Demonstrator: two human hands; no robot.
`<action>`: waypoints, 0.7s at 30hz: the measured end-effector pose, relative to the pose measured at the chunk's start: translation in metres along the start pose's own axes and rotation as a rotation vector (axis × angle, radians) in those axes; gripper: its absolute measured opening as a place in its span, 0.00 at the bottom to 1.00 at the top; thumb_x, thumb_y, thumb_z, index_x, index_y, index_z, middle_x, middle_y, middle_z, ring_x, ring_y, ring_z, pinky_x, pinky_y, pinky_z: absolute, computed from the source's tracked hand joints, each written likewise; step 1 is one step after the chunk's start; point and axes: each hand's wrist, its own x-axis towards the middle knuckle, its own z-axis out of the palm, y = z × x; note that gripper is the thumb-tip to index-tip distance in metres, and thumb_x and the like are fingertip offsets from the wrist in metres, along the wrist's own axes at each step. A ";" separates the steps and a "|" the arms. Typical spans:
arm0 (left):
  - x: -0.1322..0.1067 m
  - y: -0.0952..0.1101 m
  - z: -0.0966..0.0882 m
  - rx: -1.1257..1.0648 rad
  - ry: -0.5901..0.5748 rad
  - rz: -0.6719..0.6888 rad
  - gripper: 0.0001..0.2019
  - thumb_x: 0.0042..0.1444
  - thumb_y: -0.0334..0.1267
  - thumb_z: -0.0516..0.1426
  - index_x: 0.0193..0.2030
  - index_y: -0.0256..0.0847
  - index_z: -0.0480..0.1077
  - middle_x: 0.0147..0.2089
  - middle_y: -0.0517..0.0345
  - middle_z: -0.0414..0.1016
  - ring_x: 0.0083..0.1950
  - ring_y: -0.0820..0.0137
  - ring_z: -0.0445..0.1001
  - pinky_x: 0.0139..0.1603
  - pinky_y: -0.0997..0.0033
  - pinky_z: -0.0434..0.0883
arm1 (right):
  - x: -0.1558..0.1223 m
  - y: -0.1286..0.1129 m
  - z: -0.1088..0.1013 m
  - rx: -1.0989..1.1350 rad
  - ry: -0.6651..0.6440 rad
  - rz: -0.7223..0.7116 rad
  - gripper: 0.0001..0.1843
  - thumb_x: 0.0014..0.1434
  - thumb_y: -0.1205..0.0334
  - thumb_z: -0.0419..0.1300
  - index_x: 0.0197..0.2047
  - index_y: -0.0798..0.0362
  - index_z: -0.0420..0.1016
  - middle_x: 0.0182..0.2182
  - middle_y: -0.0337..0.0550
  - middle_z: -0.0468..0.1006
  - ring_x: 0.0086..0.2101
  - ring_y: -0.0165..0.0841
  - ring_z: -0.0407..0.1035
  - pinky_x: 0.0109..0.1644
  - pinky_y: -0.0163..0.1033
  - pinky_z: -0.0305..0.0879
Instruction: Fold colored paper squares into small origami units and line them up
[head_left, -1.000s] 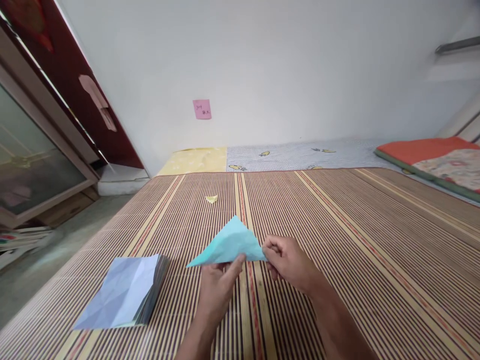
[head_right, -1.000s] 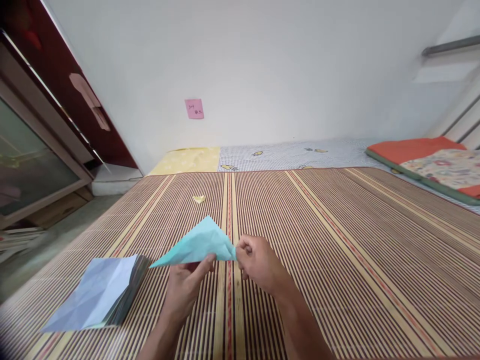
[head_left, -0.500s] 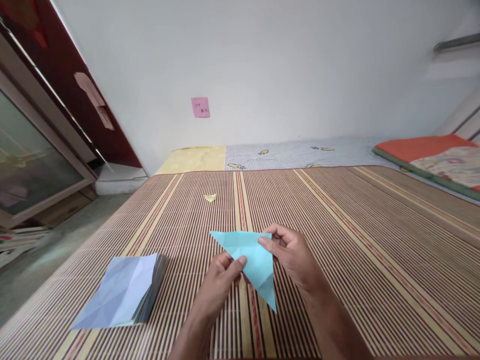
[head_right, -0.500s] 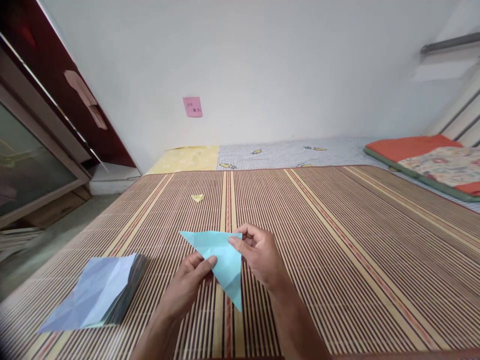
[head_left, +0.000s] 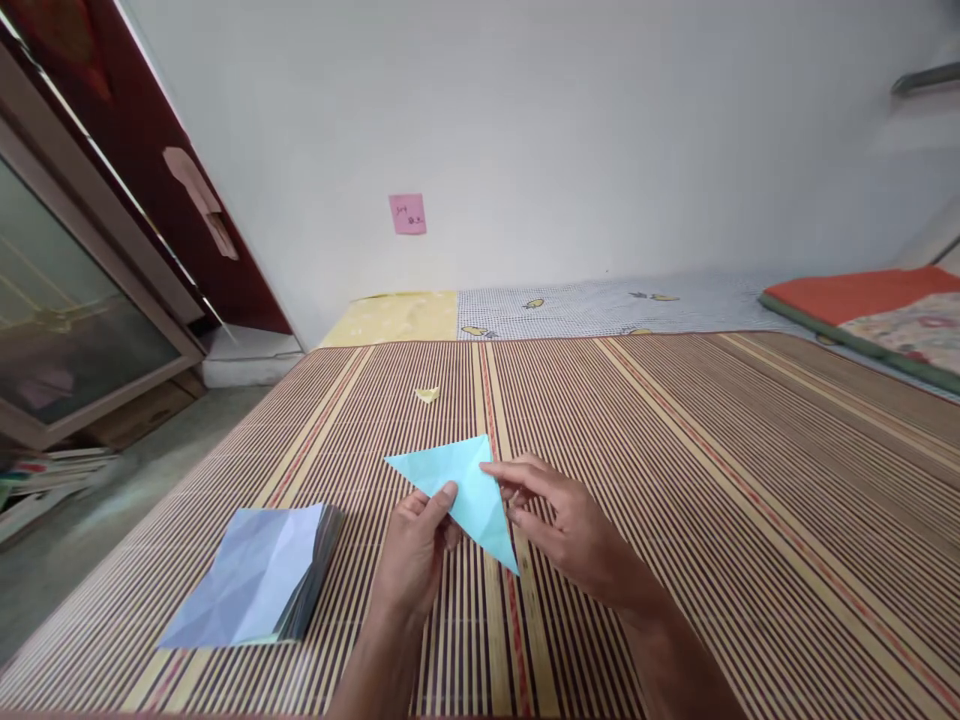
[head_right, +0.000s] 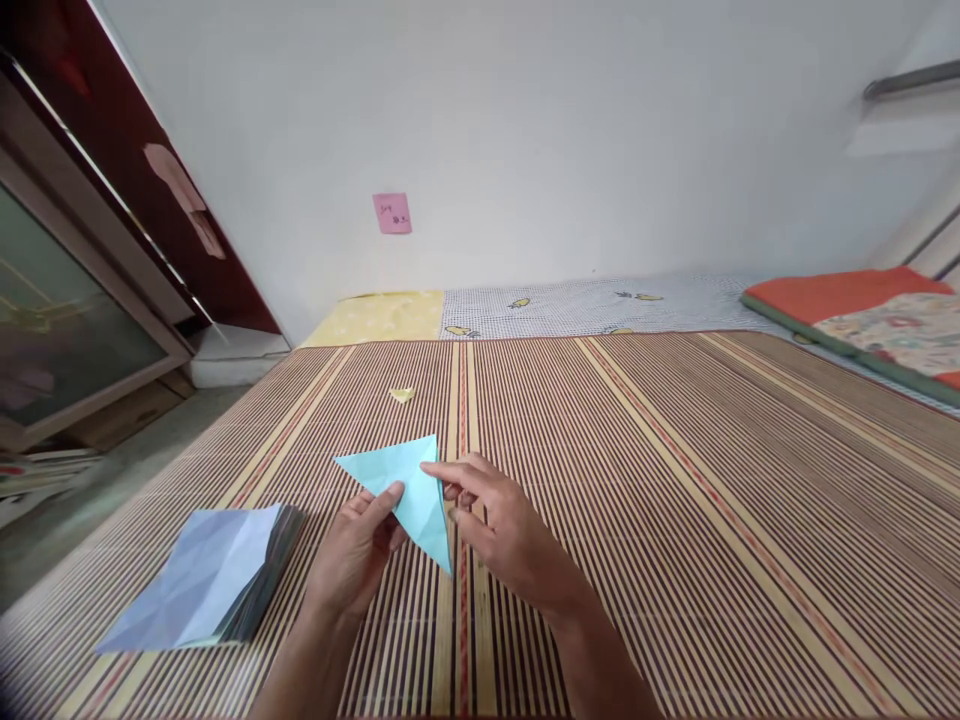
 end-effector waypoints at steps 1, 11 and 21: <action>0.000 -0.001 0.001 -0.007 0.001 -0.002 0.19 0.51 0.47 0.69 0.25 0.38 0.67 0.19 0.67 0.63 0.21 0.79 0.55 0.22 0.77 0.54 | 0.000 0.000 0.002 -0.004 -0.022 -0.003 0.30 0.62 0.76 0.55 0.62 0.40 0.74 0.50 0.42 0.75 0.49 0.36 0.72 0.55 0.45 0.70; -0.007 -0.003 0.003 0.225 -0.032 0.178 0.12 0.61 0.45 0.63 0.33 0.37 0.76 0.27 0.57 0.79 0.28 0.73 0.68 0.33 0.73 0.66 | 0.006 0.002 0.020 0.087 0.299 0.079 0.11 0.65 0.60 0.60 0.30 0.51 0.71 0.35 0.41 0.73 0.35 0.34 0.71 0.37 0.38 0.67; -0.007 -0.009 0.003 0.143 -0.039 0.105 0.10 0.56 0.41 0.67 0.29 0.37 0.76 0.25 0.58 0.77 0.27 0.74 0.66 0.31 0.74 0.65 | 0.008 0.010 0.027 0.431 0.399 0.261 0.22 0.57 0.60 0.68 0.53 0.52 0.71 0.32 0.40 0.80 0.35 0.36 0.77 0.41 0.41 0.74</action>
